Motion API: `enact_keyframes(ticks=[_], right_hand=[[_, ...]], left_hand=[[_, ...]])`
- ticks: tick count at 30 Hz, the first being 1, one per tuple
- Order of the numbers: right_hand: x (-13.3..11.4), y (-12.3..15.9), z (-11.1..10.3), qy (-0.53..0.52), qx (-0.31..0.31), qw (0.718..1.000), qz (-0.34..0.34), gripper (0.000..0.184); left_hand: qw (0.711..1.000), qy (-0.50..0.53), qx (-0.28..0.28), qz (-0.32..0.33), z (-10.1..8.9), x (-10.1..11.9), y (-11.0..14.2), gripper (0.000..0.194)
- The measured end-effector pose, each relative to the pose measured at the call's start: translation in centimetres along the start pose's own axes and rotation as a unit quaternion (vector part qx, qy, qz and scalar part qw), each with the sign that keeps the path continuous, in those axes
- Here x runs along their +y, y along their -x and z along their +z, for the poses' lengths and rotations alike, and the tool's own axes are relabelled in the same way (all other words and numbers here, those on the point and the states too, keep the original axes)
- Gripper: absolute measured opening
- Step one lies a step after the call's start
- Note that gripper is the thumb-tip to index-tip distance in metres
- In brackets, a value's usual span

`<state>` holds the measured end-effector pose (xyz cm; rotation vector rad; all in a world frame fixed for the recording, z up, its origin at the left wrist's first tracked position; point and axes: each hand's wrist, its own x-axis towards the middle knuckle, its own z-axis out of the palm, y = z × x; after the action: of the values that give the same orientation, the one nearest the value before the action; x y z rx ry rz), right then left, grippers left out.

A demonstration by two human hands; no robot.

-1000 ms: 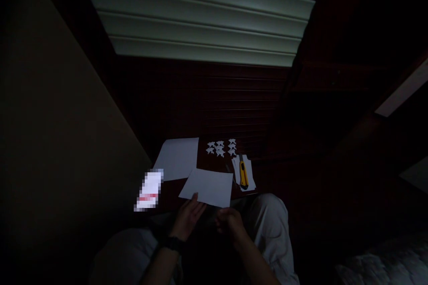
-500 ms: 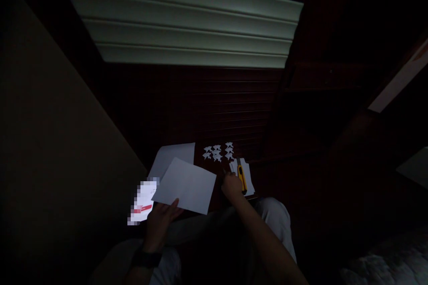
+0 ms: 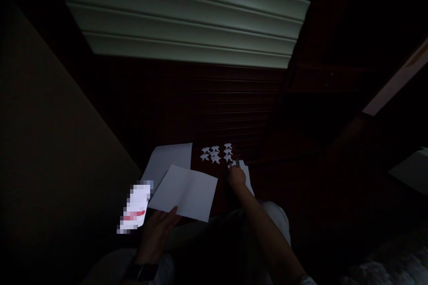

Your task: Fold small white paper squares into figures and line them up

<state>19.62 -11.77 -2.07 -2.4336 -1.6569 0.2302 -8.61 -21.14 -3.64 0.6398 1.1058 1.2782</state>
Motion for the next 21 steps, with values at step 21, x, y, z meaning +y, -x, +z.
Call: enact_keyframes(ticks=[21], right_hand=[[3.5,1.6,-1.2,-0.247,0.047,0.964,0.085,0.02]], left_hand=[[1.0,-0.006,0.015,-0.015,-0.2,-3.0,-2.0,0.035]])
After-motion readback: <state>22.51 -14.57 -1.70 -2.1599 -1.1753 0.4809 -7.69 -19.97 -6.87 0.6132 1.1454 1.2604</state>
